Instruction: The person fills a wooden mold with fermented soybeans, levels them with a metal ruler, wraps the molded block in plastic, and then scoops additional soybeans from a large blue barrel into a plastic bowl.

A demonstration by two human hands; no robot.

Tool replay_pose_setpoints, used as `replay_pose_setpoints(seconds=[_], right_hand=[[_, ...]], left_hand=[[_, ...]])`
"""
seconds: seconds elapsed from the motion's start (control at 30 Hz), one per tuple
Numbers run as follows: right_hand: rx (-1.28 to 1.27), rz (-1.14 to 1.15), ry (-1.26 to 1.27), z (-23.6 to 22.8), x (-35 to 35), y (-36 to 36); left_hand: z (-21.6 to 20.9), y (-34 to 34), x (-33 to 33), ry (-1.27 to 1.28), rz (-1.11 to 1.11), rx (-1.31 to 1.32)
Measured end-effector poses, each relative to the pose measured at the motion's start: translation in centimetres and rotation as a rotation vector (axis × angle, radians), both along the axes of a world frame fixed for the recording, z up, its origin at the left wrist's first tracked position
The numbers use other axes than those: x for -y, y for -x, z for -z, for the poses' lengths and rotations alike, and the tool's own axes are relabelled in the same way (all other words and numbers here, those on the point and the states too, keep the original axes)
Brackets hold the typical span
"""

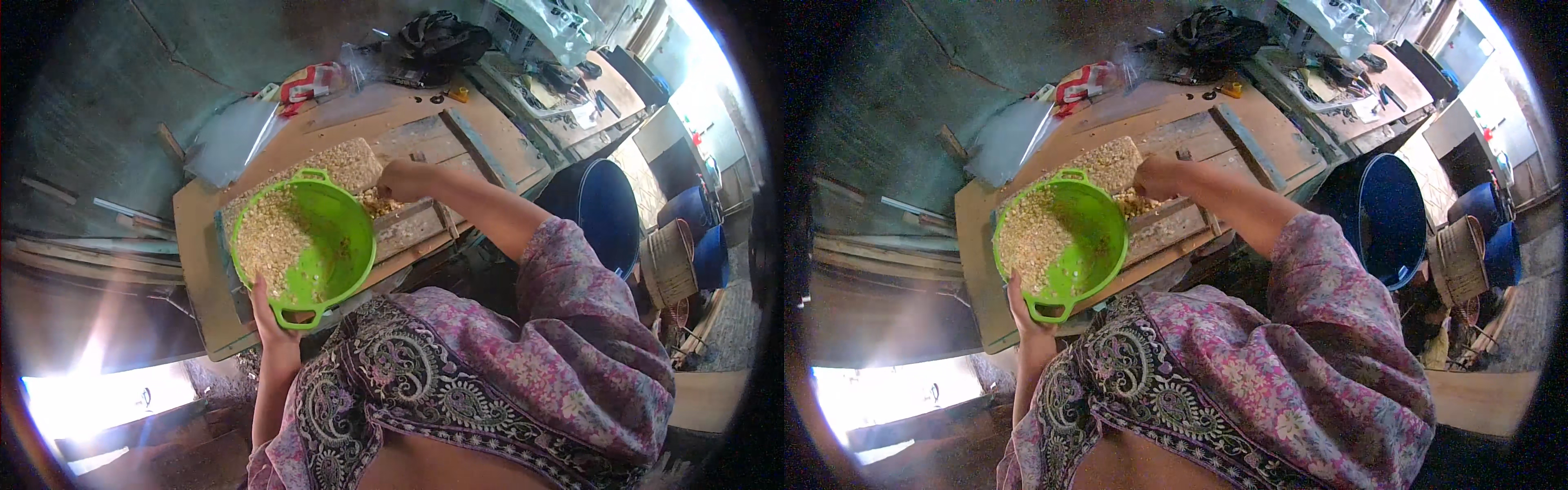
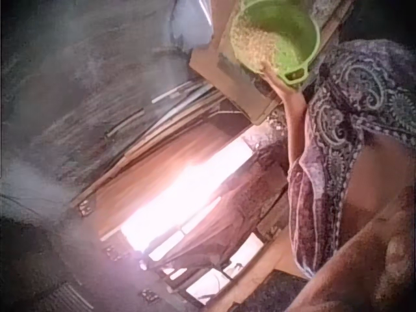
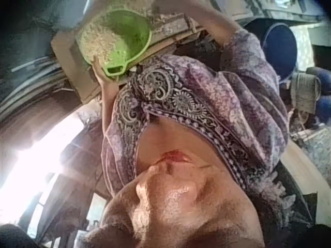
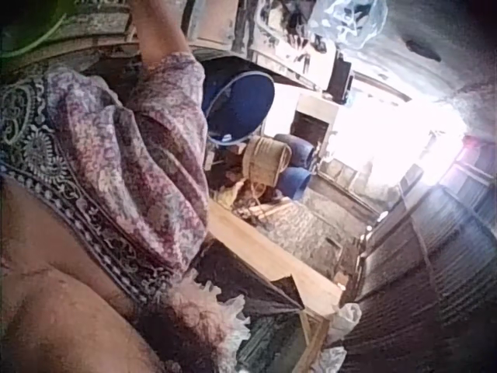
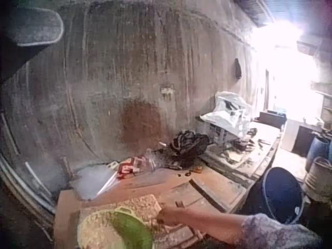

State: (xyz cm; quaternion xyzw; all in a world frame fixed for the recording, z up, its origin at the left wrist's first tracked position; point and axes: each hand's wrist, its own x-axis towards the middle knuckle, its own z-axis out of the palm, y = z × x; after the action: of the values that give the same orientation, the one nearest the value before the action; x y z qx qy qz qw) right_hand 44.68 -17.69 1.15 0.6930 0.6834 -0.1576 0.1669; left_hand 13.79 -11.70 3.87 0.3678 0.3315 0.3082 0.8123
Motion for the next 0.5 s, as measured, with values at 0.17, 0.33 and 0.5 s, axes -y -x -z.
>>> replay_pose_setpoints(seconds=[0.17,0.33,0.5], right_hand=[[-0.174,0.091,-0.338,1.8,2.2,-0.9],[-0.182,0.003,-0.484,6.8,1.9,-1.8],[-0.273,0.005,-0.588,8.0,1.7,-2.6]], left_hand=[[1.2,0.6,-0.6,0.009,-0.04,-0.001],[-0.3,0.1,0.1,0.031,-0.034,-0.023],[0.3,0.3,-0.1,0.021,-0.042,-0.031]])
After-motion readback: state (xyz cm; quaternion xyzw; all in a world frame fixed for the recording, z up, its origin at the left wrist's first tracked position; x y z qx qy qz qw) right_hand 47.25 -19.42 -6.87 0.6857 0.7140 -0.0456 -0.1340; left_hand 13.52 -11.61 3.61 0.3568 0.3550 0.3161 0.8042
